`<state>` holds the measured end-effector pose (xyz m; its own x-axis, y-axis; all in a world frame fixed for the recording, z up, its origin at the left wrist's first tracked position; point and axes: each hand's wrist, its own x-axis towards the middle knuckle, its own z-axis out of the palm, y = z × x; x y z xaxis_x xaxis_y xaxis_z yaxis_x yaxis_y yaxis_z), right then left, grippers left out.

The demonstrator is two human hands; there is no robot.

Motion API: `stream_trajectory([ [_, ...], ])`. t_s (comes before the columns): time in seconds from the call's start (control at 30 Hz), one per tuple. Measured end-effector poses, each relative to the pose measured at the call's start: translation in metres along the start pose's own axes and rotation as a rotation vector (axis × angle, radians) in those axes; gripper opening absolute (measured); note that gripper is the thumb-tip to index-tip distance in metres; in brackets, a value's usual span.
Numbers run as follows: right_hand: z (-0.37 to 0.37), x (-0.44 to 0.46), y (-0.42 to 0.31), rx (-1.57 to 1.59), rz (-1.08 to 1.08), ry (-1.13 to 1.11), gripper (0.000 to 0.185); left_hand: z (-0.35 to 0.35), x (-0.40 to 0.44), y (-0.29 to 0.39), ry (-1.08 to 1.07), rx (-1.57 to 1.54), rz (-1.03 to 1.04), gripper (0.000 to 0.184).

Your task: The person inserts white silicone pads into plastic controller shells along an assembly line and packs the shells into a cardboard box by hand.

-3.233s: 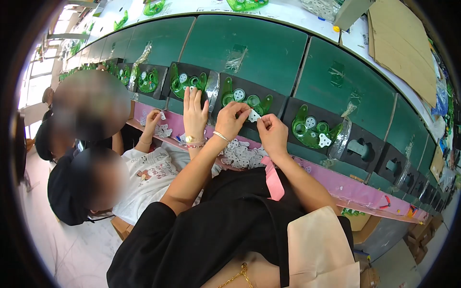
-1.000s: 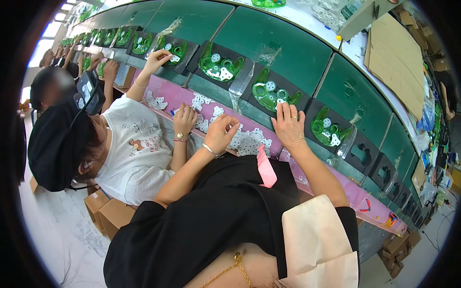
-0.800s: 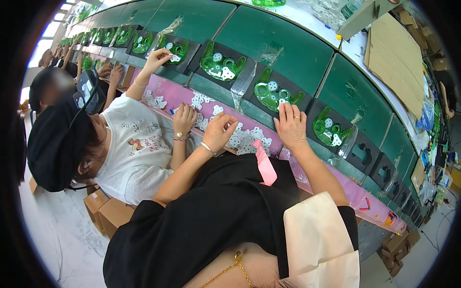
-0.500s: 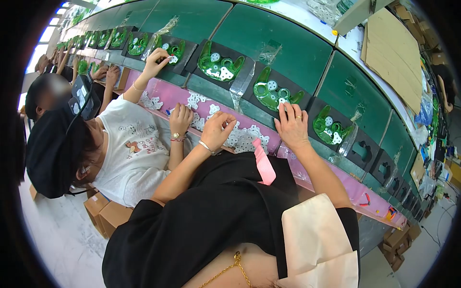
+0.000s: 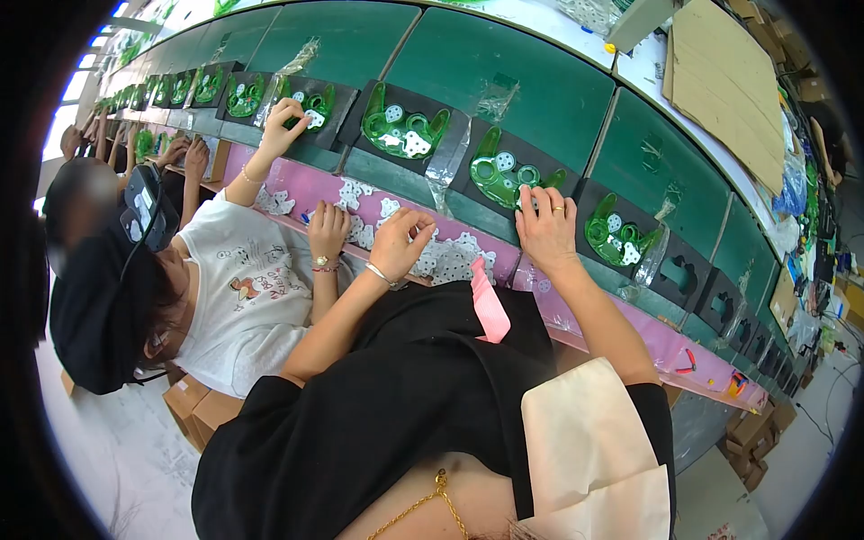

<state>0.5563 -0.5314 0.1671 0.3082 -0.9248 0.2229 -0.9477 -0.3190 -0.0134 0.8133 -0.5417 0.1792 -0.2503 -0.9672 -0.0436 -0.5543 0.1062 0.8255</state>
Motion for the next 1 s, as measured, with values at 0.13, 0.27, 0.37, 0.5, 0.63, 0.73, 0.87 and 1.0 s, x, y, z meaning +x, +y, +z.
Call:
stream_trajectory([
  [0.13,-0.003,0.005,-0.007,-0.038,0.029,-0.029,0.041,0.001,0.001,-0.004,-0.017,0.042,0.009,0.010],
  [0.27,-0.008,0.007,-0.006,0.015,0.045,-0.036,0.041,-0.001,0.005,-0.004,-0.033,-0.007,0.007,0.009],
  [0.37,-0.009,-0.006,-0.002,-0.015,0.034,0.014,0.042,-0.004,0.009,-0.006,-0.033,-0.017,0.013,0.009],
  [0.5,-0.011,-0.024,-0.002,-0.063,0.029,-0.032,0.044,-0.010,0.010,-0.008,-0.044,-0.023,0.026,0.009],
  [0.63,-0.004,-0.029,-0.004,-0.078,0.011,-0.081,0.044,-0.007,0.009,-0.017,-0.074,0.006,0.026,0.010],
  [0.73,-0.006,-0.028,-0.007,-0.081,0.034,-0.118,0.043,-0.007,0.012,-0.018,-0.100,-0.007,0.012,0.011],
  [0.87,-0.006,-0.027,-0.009,-0.056,0.054,-0.110,0.045,-0.007,0.016,-0.021,-0.114,-0.026,-0.003,0.011],
  [1.0,-0.001,-0.024,-0.014,-0.023,0.008,-0.118,0.049,-0.012,0.021,-0.025,-0.101,-0.027,0.036,0.011],
])
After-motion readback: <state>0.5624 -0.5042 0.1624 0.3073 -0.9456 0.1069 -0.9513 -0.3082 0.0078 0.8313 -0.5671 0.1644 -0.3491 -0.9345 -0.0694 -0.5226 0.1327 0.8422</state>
